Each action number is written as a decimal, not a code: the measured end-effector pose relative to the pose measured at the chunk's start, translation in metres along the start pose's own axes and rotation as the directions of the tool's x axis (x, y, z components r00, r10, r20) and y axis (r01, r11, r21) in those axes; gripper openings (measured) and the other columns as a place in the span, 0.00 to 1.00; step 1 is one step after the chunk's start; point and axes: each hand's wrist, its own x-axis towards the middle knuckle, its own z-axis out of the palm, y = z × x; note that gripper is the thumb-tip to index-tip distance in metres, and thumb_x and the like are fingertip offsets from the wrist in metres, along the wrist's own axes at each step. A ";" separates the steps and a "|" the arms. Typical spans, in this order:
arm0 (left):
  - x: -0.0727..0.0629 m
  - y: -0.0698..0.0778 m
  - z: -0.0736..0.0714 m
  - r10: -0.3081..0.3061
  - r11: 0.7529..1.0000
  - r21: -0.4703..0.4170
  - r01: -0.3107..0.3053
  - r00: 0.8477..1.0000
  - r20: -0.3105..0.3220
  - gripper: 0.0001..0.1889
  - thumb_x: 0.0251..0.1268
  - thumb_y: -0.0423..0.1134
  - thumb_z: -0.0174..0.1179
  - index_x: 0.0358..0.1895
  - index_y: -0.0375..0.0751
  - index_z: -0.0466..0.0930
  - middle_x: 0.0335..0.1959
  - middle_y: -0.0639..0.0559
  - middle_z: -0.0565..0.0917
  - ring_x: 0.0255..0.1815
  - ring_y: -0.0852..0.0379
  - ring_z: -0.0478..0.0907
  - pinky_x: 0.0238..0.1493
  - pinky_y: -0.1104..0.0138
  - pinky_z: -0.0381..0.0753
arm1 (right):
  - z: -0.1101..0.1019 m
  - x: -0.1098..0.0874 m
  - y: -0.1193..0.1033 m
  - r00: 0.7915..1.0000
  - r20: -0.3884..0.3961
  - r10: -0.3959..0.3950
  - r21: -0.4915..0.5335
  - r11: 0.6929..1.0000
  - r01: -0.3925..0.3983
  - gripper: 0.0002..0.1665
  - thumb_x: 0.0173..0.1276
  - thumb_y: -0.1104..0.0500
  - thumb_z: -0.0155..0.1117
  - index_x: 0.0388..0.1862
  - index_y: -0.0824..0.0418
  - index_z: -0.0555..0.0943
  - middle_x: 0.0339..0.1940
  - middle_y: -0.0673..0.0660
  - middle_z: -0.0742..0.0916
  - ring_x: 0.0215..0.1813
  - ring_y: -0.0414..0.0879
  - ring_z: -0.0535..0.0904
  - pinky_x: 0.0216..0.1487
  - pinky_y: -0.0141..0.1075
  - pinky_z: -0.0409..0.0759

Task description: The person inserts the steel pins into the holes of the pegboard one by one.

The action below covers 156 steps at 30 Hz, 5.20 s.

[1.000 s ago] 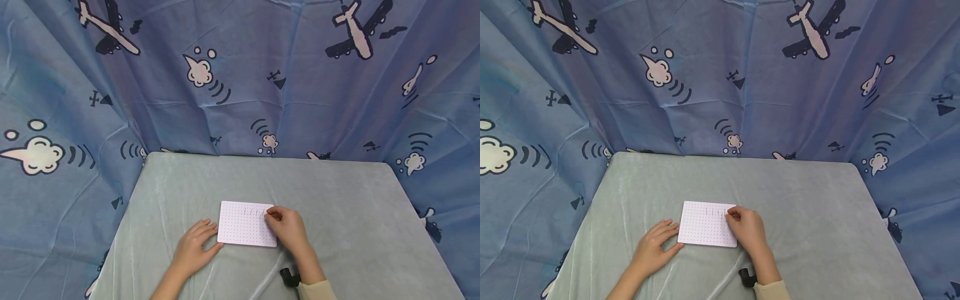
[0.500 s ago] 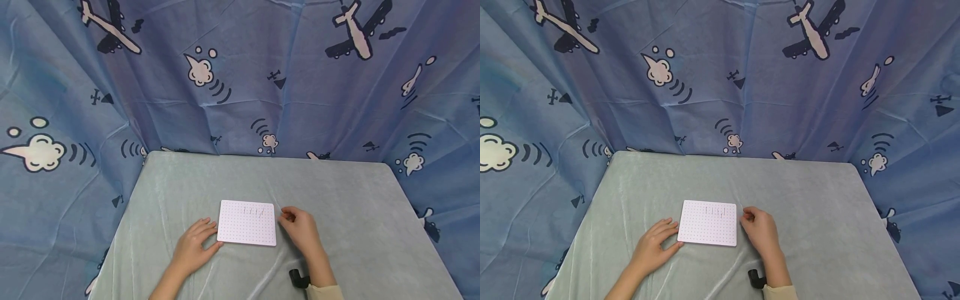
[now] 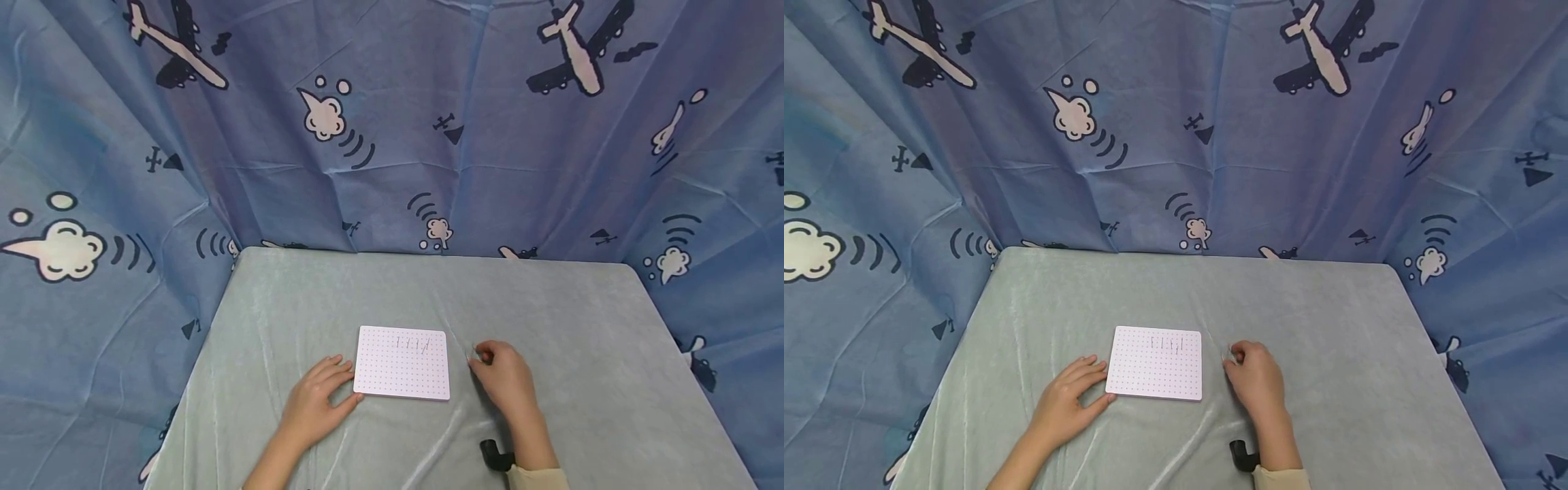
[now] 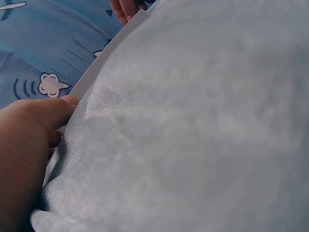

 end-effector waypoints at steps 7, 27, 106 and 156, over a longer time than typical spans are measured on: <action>-0.001 -0.002 0.002 -0.004 1.000 -0.001 0.004 1.000 0.000 0.23 0.56 0.52 0.85 0.52 0.45 0.94 0.60 0.52 0.91 0.71 0.46 0.82 0.78 0.52 0.78 | -0.001 -0.001 0.006 0.999 0.028 0.026 -0.028 0.999 -0.025 0.11 0.71 0.61 0.70 0.46 0.67 0.88 0.34 0.53 0.85 0.36 0.51 0.81 0.38 0.49 0.83; 0.000 -0.001 0.002 0.005 1.000 0.009 -0.005 1.000 -0.016 0.22 0.56 0.51 0.84 0.51 0.46 0.94 0.59 0.52 0.91 0.70 0.47 0.83 0.77 0.53 0.79 | -0.002 -0.005 -0.003 0.996 0.044 0.083 -0.118 0.990 -0.077 0.12 0.71 0.62 0.63 0.26 0.59 0.83 0.22 0.53 0.82 0.24 0.49 0.75 0.21 0.40 0.72; 0.000 -0.004 -0.001 -0.005 1.000 0.004 0.005 1.000 0.004 0.23 0.57 0.53 0.84 0.52 0.44 0.94 0.60 0.53 0.91 0.71 0.46 0.82 0.79 0.54 0.77 | 0.040 -0.008 -0.047 0.952 -0.158 -0.264 0.271 0.915 0.298 0.08 0.64 0.71 0.76 0.34 0.59 0.88 0.28 0.47 0.88 0.32 0.39 0.83 0.32 0.29 0.86; -0.001 0.001 0.002 0.021 1.000 0.016 -0.020 0.999 -0.028 0.21 0.56 0.50 0.85 0.51 0.46 0.94 0.60 0.52 0.91 0.69 0.45 0.83 0.76 0.51 0.79 | 0.031 -0.009 -0.037 0.968 -0.074 -0.241 0.145 0.957 0.250 0.12 0.65 0.63 0.79 0.47 0.62 0.90 0.31 0.45 0.86 0.32 0.38 0.77 0.34 0.32 0.81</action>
